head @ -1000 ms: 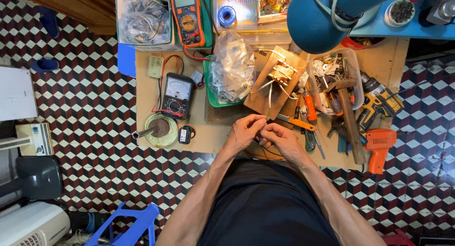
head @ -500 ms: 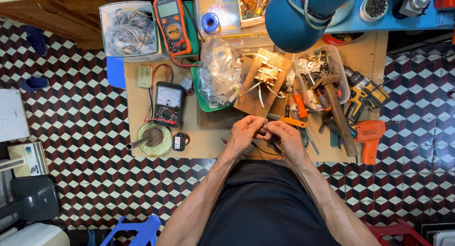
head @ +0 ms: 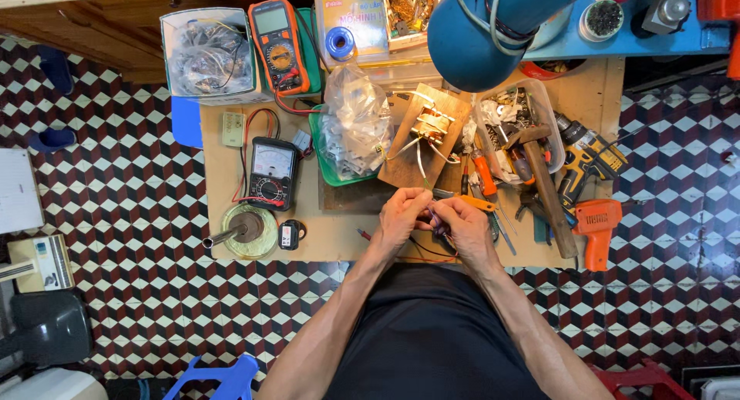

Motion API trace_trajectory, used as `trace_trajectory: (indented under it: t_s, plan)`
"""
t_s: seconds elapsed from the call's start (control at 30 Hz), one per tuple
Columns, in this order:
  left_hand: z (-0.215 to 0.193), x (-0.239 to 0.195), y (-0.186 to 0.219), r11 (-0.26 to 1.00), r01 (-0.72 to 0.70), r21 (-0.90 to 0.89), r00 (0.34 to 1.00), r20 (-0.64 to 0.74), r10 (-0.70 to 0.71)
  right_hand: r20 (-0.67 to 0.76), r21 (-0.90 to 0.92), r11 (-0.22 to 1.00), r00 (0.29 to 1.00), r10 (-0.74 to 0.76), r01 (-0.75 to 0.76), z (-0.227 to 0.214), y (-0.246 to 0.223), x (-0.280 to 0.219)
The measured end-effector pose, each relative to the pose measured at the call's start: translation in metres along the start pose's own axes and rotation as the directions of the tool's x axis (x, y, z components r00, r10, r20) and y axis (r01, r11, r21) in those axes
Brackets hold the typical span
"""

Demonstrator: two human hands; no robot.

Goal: The person opens a plastic bag and removes small electronic components. They then connect wires to a small circuit board and repeatedly adjust the connections under a work lamp.

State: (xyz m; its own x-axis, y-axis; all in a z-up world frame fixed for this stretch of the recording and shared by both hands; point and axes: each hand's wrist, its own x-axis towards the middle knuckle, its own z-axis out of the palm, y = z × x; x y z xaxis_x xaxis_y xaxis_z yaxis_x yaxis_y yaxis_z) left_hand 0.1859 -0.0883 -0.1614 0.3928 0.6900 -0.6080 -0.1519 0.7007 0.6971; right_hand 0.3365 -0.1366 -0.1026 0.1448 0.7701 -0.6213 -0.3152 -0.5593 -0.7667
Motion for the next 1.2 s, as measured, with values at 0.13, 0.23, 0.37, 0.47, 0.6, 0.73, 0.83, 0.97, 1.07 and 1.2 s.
trace_trajectory:
  t_s: [0.13, 0.23, 0.37, 0.47, 0.6, 0.73, 0.83, 0.97, 1.07, 1.2]
  plan:
    - [0.011, 0.004, 0.013, 0.981, -0.045, 0.188, 0.995, -0.076, 0.060, 0.017, -0.051, 0.999, 1.000, 0.014, -0.014, 0.000, -0.003, 0.002]
    - [0.017, 0.009, 0.014, 0.988, -0.011, 0.155, 0.993, -0.117, 0.030, 0.009, -0.028, 0.999, 0.999, 0.035, -0.034, -0.001, -0.007, 0.002]
    - [0.024, 0.010, 0.008, 0.998, -0.008, 0.065, 0.992, -0.124, 0.016, 0.034, 0.112, 0.994, 0.999, -0.022, 0.018, -0.003, -0.007, 0.000]
    - [0.029, 0.012, 0.006, 1.000, -0.007, -0.002, 0.992, -0.123, 0.007, 0.030, 0.155, 0.988, 0.999, -0.032, 0.027, -0.006, -0.005, -0.002]
    - [0.031, 0.008, 0.008, 0.997, 0.011, -0.072, 0.994, -0.105, -0.018, 0.011, 0.093, 0.995, 0.999, -0.047, 0.045, -0.008, -0.005, -0.002]
    - [0.033, 0.004, 0.011, 0.991, 0.044, -0.124, 0.991, -0.122, -0.060, 0.006, 0.040, 0.998, 0.999, -0.041, 0.041, -0.009, -0.006, -0.003]
    - [0.035, 0.004, 0.012, 0.985, 0.071, -0.157, 0.988, -0.126, -0.091, 0.001, 0.013, 1.000, 1.000, -0.015, 0.015, -0.010, -0.008, -0.006]
    - [0.035, 0.006, 0.011, 0.974, 0.093, -0.205, 0.986, -0.119, -0.119, -0.006, -0.006, 1.000, 1.000, -0.026, 0.026, -0.010, -0.011, -0.006]
    - [0.034, 0.009, 0.008, 0.950, 0.104, -0.293, 0.987, -0.091, -0.136, -0.017, -0.025, 0.999, 0.999, -0.046, 0.045, -0.008, -0.012, -0.007]
    - [0.033, 0.014, 0.002, 0.945, 0.124, -0.304, 0.985, -0.080, -0.155, -0.033, -0.108, 0.990, 0.995, -0.095, 0.091, -0.006, -0.015, -0.009]
